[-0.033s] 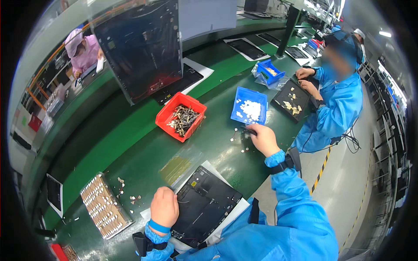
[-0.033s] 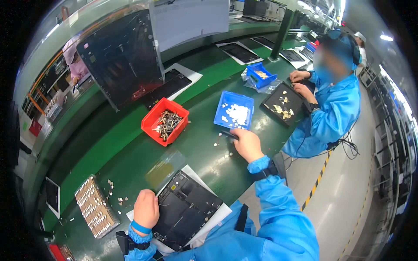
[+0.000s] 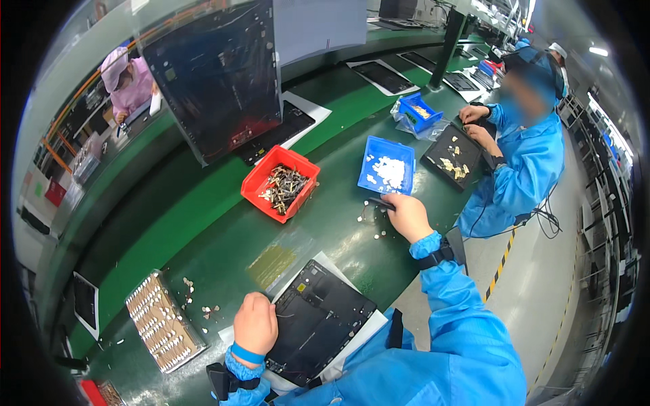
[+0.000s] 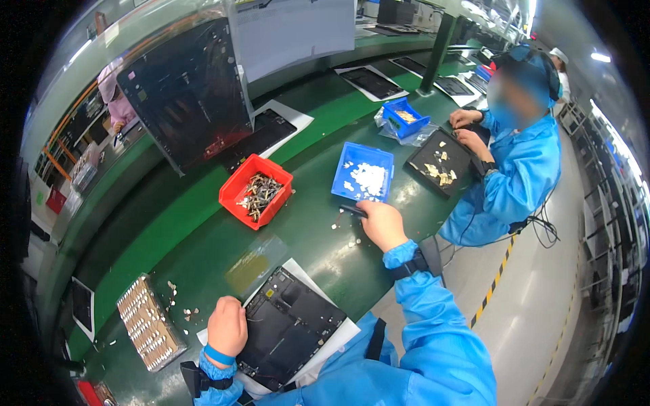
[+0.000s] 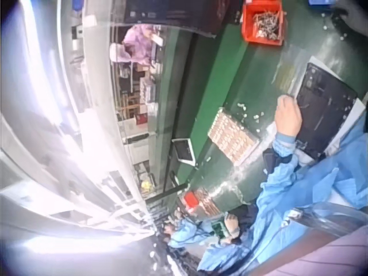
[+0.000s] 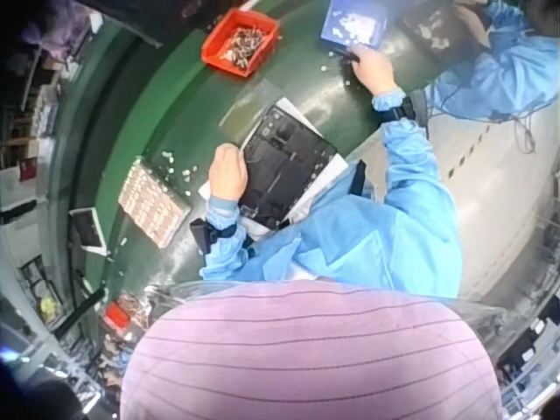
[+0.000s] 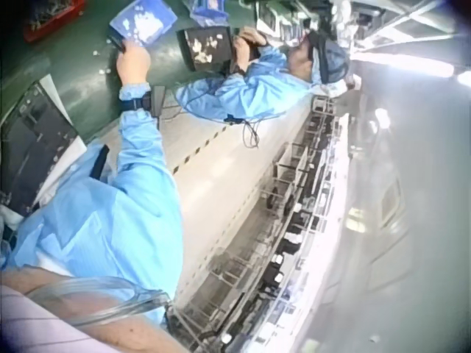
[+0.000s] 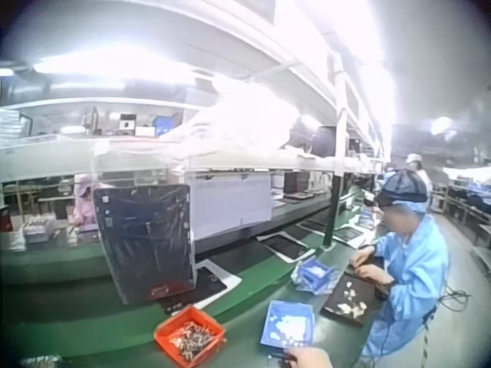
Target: The worker is assembling electronic tablet devices, installing components, and applying protective films at a manufacturing workstation.
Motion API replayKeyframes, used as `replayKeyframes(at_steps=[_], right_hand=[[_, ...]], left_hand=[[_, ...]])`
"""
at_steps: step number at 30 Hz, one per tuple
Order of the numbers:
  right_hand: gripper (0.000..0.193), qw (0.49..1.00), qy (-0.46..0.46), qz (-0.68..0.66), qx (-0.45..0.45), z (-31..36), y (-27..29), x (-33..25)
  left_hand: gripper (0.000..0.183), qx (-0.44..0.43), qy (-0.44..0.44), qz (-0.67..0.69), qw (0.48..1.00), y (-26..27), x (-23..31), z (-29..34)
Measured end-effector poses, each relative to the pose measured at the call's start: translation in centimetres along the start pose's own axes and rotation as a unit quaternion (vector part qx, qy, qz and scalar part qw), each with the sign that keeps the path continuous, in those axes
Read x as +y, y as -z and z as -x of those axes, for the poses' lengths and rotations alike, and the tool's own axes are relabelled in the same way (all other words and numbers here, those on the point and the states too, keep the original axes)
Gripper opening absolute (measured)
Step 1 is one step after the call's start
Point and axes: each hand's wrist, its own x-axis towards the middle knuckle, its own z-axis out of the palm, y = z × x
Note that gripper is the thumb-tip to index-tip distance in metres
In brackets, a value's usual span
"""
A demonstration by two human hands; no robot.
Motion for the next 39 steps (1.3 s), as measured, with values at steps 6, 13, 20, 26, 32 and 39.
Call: replayKeyframes(at_steps=[6, 13, 20, 26, 32, 39], right_hand=[[0.009, 0.985, 0.04, 0.166, -0.023, -0.8, -1.0, -0.3], [0.006, 0.979, 0.071, 0.187, -0.038, -1.4, -1.1, -0.5], [0.026, 0.994, 0.034, 0.1, -0.01, -0.6, 0.6, -1.2], [0.02, 0.989, -0.018, -0.104, 0.107, 0.2, 1.0, -3.0], [0.023, 0.933, -0.165, -0.284, 0.143, 1.6, -1.4, -3.5], [0.02, 0.954, -0.092, -0.262, 0.11, 1.6, -1.8, -3.8]], left_hand=[[0.016, -0.149, 0.142, 0.003, 0.979, 1.3, 1.7, -0.2], [0.02, -0.115, 0.111, 0.107, 0.981, 8.7, -0.2, -1.0], [0.03, 0.114, 0.186, 0.376, 0.901, 16.6, -9.1, -3.3], [0.035, 0.318, 0.317, 0.501, 0.74, 19.5, -23.5, -7.7], [0.075, 0.037, 0.437, -0.294, 0.849, 15.9, -37.1, -11.9], [0.039, 0.165, 0.467, -0.297, 0.816, 10.2, -27.7, -18.6]])
